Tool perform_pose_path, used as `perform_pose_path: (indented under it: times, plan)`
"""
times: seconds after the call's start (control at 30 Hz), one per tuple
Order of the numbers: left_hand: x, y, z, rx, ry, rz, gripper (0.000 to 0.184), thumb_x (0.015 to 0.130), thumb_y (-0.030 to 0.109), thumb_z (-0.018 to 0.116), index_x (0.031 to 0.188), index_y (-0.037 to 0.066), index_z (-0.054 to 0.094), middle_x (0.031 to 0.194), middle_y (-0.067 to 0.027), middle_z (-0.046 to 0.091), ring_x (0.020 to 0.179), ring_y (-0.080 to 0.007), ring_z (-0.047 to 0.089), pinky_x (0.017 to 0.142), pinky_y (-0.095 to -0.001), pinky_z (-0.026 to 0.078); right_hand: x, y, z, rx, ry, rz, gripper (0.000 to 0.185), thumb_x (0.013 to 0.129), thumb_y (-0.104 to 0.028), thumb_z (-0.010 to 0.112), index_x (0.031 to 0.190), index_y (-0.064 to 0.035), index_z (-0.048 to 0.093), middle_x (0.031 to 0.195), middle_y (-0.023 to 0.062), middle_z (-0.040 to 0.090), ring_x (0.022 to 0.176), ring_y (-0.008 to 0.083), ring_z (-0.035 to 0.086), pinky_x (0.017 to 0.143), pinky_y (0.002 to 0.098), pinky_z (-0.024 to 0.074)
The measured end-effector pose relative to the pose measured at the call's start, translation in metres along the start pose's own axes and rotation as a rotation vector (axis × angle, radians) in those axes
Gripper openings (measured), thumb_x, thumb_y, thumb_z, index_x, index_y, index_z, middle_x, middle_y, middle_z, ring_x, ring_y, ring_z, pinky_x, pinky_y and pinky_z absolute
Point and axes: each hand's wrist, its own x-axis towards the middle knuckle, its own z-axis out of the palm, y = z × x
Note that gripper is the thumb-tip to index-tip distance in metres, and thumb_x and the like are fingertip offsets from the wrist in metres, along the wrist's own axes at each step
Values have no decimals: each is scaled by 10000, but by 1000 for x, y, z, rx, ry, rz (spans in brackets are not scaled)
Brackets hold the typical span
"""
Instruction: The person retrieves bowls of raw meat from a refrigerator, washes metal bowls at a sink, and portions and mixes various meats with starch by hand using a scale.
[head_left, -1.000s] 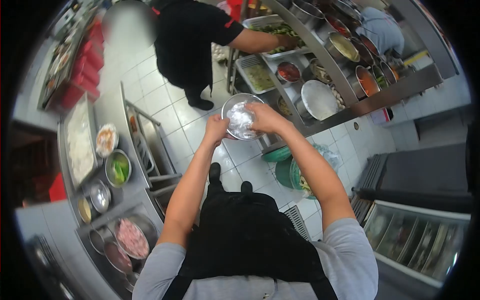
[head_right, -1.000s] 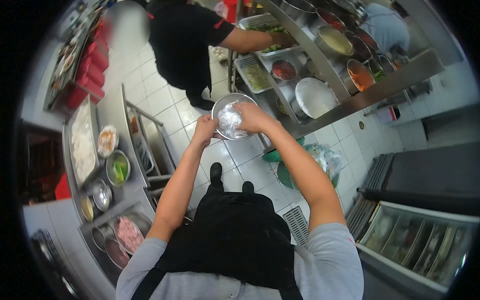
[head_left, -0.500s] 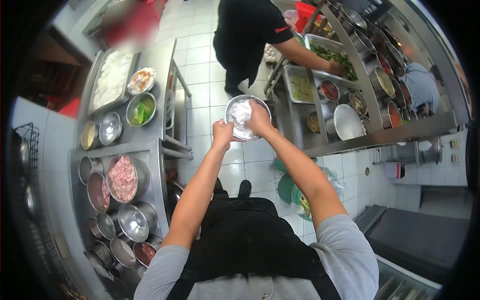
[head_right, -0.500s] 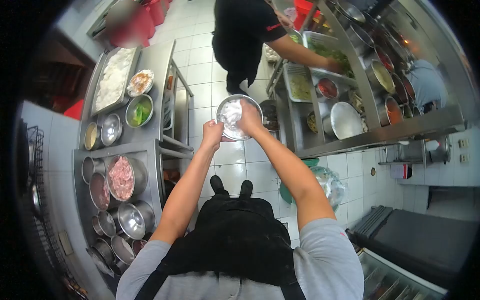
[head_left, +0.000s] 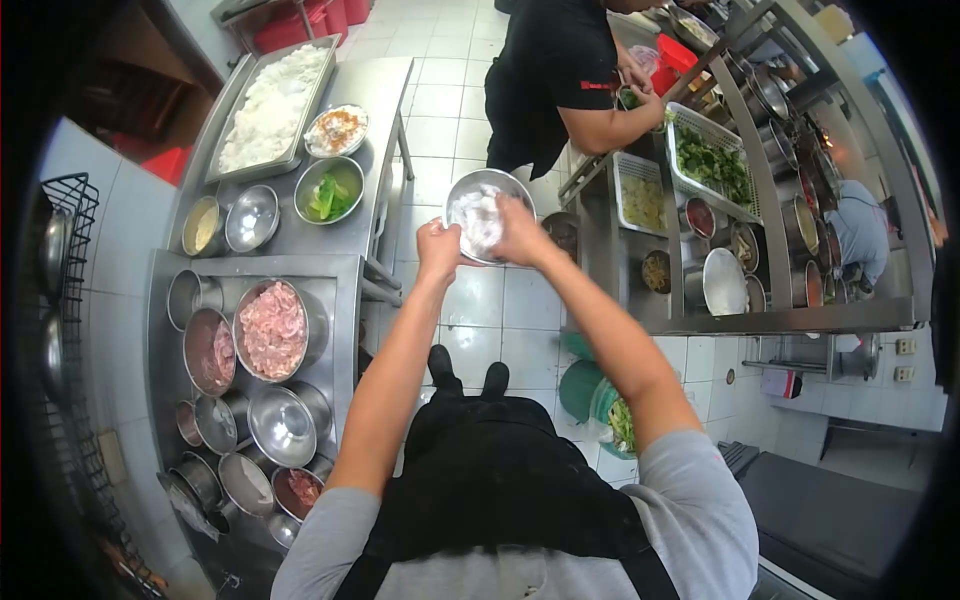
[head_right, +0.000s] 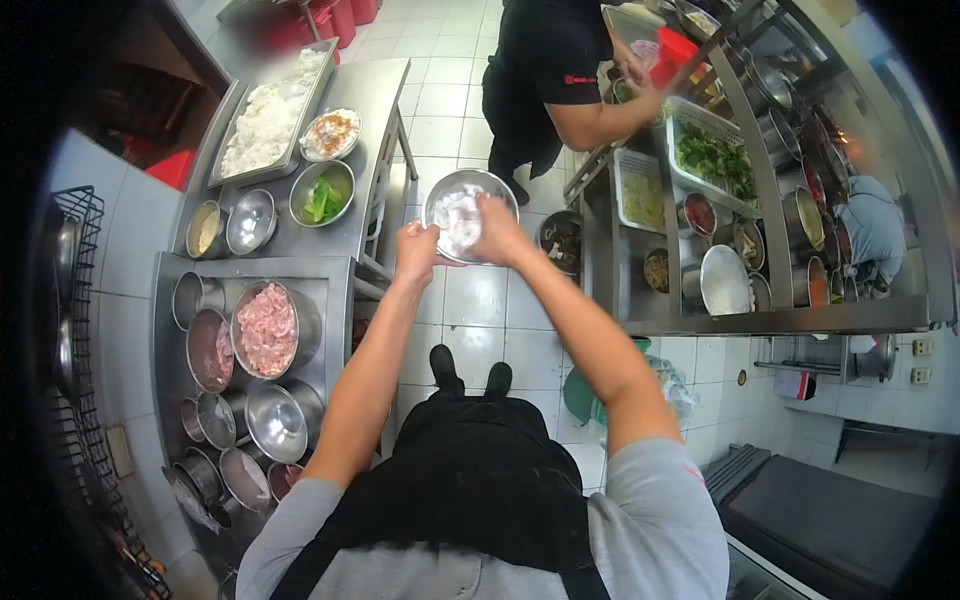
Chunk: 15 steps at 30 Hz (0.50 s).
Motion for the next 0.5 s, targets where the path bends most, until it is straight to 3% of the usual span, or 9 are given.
perform_pose_path:
  times: [0.1, 0.2, 0.23, 0.27, 0.33, 0.37, 0.4, 0.5]
  plan:
    - [-4, -2, 1, -5, 20, -20, 72, 755, -31, 457, 817, -34, 495, 736, -99, 541, 596, -258, 616, 480, -497, 579, 17, -4, 27, 481, 31, 335, 885, 584, -187, 749, 1314, 83, 330, 1281, 281, 443, 1223, 351, 423, 1027, 346, 335]
    - [11, -3, -20, 13, 50, -60, 118, 750, -24, 465, 856, -59, 504, 759, -126, 558, 605, -281, 621, 497, -507, 580, 20, -9, 20, 286, 163, 177, 820, 609, -164, 731, 1303, 73, 363, 1277, 270, 455, 1201, 344, 451, 1014, 342, 353]
    - [20, 1, -27, 40, 14, -102, 130, 749, -20, 469, 864, -68, 505, 776, -142, 567, 609, -295, 624, 499, -506, 581, 14, -18, -2, 244, 4, 93, 777, 610, -163, 734, 1284, 50, 411, 1269, 248, 473, 1183, 346, 467, 1002, 346, 367]
    - [27, 5, -33, 71, -23, -144, 142, 749, -16, 472, 873, -77, 507, 793, -158, 577, 614, -309, 627, 501, -504, 582, 14, -18, -17, 243, 5, 96, 777, 610, -163, 734, 1284, 50, 411, 1269, 248, 473, 1183, 346, 467, 1002, 346, 367]
    - [30, 15, -33, 132, -100, -135, 164, 750, -12, 470, 890, -90, 505, 810, -177, 583, 623, -323, 633, 499, -502, 581, 12, -16, -40, 540, -205, 187, 781, 581, -187, 758, 1264, 28, 446, 1268, 225, 481, 1178, 344, 468, 1007, 351, 364]
    - [31, 17, -27, 151, -195, -142, 182, 750, -15, 465, 908, -96, 503, 820, -185, 586, 630, -325, 636, 498, -500, 581, 12, -28, -47, 326, -146, 143, 735, 578, -171, 745, 1239, 9, 480, 1257, 217, 492, 1175, 332, 469, 1015, 361, 351]
    - [31, 19, -19, 171, -295, -150, 200, 749, -18, 460, 926, -102, 501, 830, -193, 589, 638, -327, 639, 497, -499, 581, 13, 0, -9, 64, 29, -48, 682, 593, -144, 728, 1217, 5, 497, 1232, 212, 510, 1154, 324, 485, 1000, 373, 362]
    - [34, 4, -6, 199, -332, -196, 216, 750, -21, 449, 945, -99, 498, 826, -187, 590, 643, -324, 642, 498, -486, 584, 8, 4, -11, -28, -80, -11, 644, 594, -96, 710, 1190, 15, 495, 1206, 207, 506, 1157, 334, 469, 984, 372, 375]
